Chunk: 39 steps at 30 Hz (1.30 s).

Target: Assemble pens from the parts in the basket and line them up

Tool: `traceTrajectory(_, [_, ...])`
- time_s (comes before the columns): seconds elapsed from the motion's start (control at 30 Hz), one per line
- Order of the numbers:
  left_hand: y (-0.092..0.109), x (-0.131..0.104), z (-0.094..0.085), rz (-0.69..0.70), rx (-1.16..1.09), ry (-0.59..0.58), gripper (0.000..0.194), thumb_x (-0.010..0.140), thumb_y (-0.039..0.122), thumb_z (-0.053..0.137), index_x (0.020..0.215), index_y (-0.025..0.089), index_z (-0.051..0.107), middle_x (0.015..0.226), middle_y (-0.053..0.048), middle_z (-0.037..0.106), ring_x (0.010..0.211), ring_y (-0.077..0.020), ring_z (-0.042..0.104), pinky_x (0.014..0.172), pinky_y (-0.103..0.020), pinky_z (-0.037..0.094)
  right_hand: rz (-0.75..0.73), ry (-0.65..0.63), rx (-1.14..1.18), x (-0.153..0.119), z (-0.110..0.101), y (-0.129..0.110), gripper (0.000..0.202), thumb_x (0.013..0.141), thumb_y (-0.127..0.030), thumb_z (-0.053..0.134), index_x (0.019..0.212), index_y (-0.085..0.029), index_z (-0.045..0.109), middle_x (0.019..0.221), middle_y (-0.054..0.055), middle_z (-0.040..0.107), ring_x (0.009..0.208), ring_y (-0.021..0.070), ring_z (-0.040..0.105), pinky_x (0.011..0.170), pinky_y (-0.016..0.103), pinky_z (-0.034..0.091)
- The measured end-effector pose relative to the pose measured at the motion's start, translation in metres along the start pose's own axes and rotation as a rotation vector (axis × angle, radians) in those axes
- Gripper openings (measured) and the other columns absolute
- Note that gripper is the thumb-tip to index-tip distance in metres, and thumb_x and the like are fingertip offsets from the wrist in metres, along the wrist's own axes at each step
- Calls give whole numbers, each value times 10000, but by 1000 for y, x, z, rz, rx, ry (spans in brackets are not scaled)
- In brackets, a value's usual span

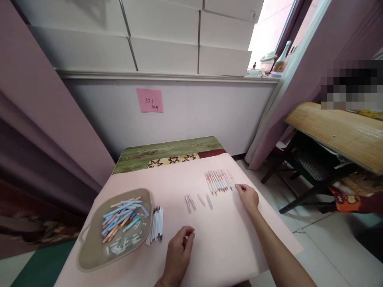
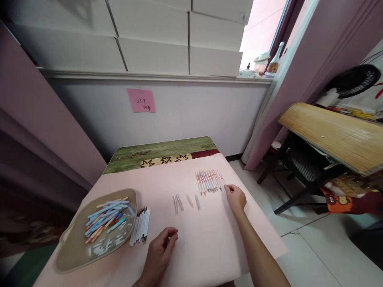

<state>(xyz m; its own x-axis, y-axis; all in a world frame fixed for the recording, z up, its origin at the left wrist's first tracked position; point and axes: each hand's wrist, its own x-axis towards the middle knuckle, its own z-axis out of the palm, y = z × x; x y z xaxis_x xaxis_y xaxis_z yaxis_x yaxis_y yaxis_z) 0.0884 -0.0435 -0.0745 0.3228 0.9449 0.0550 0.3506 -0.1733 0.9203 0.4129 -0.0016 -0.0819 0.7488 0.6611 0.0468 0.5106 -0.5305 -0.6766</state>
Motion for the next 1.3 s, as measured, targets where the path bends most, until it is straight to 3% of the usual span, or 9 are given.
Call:
traceTrajectory(0.13, [-21, -15, 3, 109, 75, 1, 137, 876, 296, 514, 875, 219, 628, 801, -21, 675, 728, -170, 629, 672, -248, 484, 13, 13, -49, 24, 20, 7, 307, 720, -503, 582, 808, -269, 761, 779, 54, 712, 721, 230, 619, 593, 285, 387])
traceTrajectory(0.3, [-28, -16, 5, 148, 115, 21, 115, 877, 260, 509, 886, 222, 618, 795, -19, 676, 720, -166, 636, 663, -237, 487, -38, 68, -24, 17, 38, 17, 360, 757, -514, 538, 924, -274, 749, 942, 46, 706, 792, 210, 615, 646, 273, 394])
traceTrajectory(0.47, [-24, -15, 7, 158, 158, 7, 129, 889, 246, 486, 854, 210, 605, 758, -22, 650, 697, -161, 616, 652, -245, 468, -43, 147, 54, 13, 33, 29, 491, 810, -553, 437, 982, -198, 729, 943, 89, 705, 762, 219, 612, 637, 279, 400])
traceTrajectory(0.6, [-24, -18, 7, 168, 166, 24, 132, 893, 234, 476, 857, 203, 599, 766, -30, 641, 688, -153, 599, 648, -248, 456, -63, 182, 124, -2, 26, 23, 602, 836, -580, 374, 1030, -105, 688, 853, 143, 708, 732, 242, 615, 627, 298, 412])
traceTrajectory(0.73, [-21, -26, 5, 257, 218, 41, 124, 887, 207, 478, 848, 200, 596, 733, -34, 633, 637, -140, 577, 603, -244, 437, -248, 4, 188, -55, 32, -12, 516, 858, -548, 393, 979, -133, 675, 814, 104, 711, 695, 202, 619, 643, 274, 444])
traceTrajectory(0.87, [-16, -38, 7, 588, 352, -98, 107, 858, 212, 519, 771, 197, 580, 628, -26, 610, 566, -140, 562, 538, -257, 398, -508, -408, 164, -126, 57, -69, 260, 793, -439, 571, 738, -221, 701, 687, -2, 709, 629, 147, 626, 612, 218, 454])
traceTrajectory(0.93, [-15, -44, 9, 761, 434, -160, 153, 847, 242, 536, 701, 202, 557, 567, -18, 584, 508, -140, 531, 493, -275, 360, -564, -541, 101, -155, 74, -99, 173, 728, -368, 649, 643, -224, 693, 638, -11, 703, 607, 141, 629, 600, 213, 445])
traceTrajectory(1.1, [-18, -61, 6, 885, 521, -139, 184, 842, 248, 543, 664, 207, 531, 540, -10, 566, 469, -140, 493, 462, -297, 320, -513, -650, -105, -193, 111, -152, 160, 631, -339, 706, 608, -181, 696, 689, 86, 725, 692, 220, 674, 609, 269, 458])
traceTrajectory(1.3, [-27, -74, -10, 810, 508, -78, 168, 846, 183, 516, 678, 200, 516, 532, -5, 540, 465, -129, 489, 438, -281, 295, -330, -665, -183, -205, 131, -171, 139, 551, -202, 701, 674, -138, 702, 747, 152, 729, 760, 288, 690, 600, 309, 485])
